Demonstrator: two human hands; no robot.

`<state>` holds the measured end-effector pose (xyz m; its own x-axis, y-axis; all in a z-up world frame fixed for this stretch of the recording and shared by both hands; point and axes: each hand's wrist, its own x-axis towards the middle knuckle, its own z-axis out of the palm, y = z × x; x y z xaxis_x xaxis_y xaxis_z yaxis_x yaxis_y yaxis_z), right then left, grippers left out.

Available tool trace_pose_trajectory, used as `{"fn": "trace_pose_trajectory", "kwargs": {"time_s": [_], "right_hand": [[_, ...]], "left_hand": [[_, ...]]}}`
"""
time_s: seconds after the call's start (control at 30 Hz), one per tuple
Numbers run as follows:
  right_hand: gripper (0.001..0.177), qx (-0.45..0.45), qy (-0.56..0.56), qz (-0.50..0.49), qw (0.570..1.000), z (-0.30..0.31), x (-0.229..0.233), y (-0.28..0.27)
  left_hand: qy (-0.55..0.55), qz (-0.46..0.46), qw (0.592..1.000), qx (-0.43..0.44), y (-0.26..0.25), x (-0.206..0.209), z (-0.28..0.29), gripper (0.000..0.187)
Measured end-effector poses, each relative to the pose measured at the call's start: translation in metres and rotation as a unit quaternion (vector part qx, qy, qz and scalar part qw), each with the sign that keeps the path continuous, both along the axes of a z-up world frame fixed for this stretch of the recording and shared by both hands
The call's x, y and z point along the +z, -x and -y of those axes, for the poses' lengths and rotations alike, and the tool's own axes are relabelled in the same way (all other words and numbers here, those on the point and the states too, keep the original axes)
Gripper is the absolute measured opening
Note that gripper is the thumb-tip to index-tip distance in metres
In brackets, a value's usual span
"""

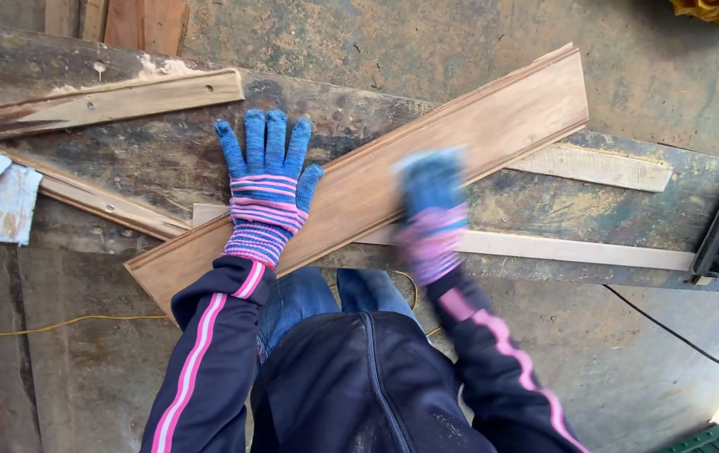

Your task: Sanding a wooden board by hand using a piece of sandpaper.

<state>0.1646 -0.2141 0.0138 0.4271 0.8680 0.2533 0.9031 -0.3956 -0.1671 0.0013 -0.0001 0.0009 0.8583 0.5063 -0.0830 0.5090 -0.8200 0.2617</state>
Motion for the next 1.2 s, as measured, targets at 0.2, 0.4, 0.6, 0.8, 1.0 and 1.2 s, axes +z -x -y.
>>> {"fn": "trace_pose_trajectory", "kwargs": {"time_s": [0.2,0.4,0.6,0.8,1.0,1.2], "right_hand": [[0.06,0.215,0.034,-0.19,0.957,-0.004,-0.011,0.08],[0.052,-0.025,-0.078,-0.086,0.993,0.04,-0.059,-0.015],[0.067,0.035,-0.019,-0.118,0.992,-0.03,-0.011,0.154],[0.062,0.133,0.006,-0.132,0.982,-0.024,-0.051,0.163],[0.058,-0.066,0.017,-0.039,0.997,0.016,-0.06,0.06],[0.051,0.128,-0.072,-0.073,0.986,-0.035,-0.051,0.183]], "left_hand": [[0.001,-0.012,0.999,-0.033,0.027,0.001,-0.007,0.079],[-0.042,0.028,0.999,-0.014,0.094,0.016,-0.002,0.099],[0.095,0.01,0.914,0.395,0.245,0.036,0.015,0.133],[0.416,-0.127,0.761,0.482,0.263,-0.028,0.01,0.083],[0.387,-0.105,0.794,0.456,0.268,-0.047,0.006,0.081],[0.349,-0.114,0.774,0.516,0.256,-0.033,0.019,0.081]]}}
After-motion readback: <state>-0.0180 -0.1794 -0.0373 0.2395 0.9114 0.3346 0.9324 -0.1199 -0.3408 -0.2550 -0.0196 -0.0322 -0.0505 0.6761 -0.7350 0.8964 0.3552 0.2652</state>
